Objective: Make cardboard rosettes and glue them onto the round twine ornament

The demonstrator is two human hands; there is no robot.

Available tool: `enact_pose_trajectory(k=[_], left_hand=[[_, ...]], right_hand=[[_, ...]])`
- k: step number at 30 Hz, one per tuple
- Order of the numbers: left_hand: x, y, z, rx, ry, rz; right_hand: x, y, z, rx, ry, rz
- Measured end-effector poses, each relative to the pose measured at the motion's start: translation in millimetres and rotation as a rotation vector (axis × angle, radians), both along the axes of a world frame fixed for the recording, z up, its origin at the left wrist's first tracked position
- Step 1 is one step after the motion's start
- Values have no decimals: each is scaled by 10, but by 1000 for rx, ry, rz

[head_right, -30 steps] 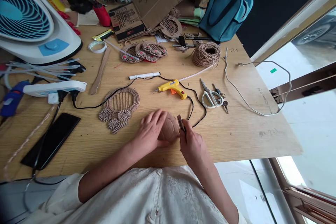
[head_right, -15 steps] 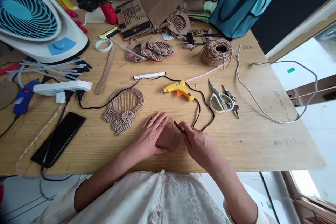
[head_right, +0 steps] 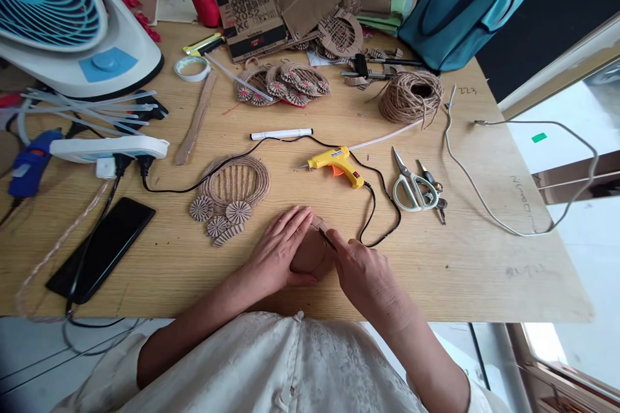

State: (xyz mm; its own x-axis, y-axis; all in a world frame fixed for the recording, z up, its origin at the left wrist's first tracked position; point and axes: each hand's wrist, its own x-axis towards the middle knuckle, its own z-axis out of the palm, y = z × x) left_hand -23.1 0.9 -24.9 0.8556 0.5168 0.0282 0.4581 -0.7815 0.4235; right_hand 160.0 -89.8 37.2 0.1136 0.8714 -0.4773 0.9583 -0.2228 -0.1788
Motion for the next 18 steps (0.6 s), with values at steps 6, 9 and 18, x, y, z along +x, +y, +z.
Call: enact_pose_trajectory(k=[6, 9, 18], left_hand=[[14, -8, 34, -21, -5, 9], [31, -12, 50, -28, 20, 24], [52, -122, 169, 29, 87, 114]], right_hand=[[-109, -37, 51, -83, -117, -44], [-166, -75, 124, -152, -117, -83], [-226, 47, 327, -220, -68, -127]])
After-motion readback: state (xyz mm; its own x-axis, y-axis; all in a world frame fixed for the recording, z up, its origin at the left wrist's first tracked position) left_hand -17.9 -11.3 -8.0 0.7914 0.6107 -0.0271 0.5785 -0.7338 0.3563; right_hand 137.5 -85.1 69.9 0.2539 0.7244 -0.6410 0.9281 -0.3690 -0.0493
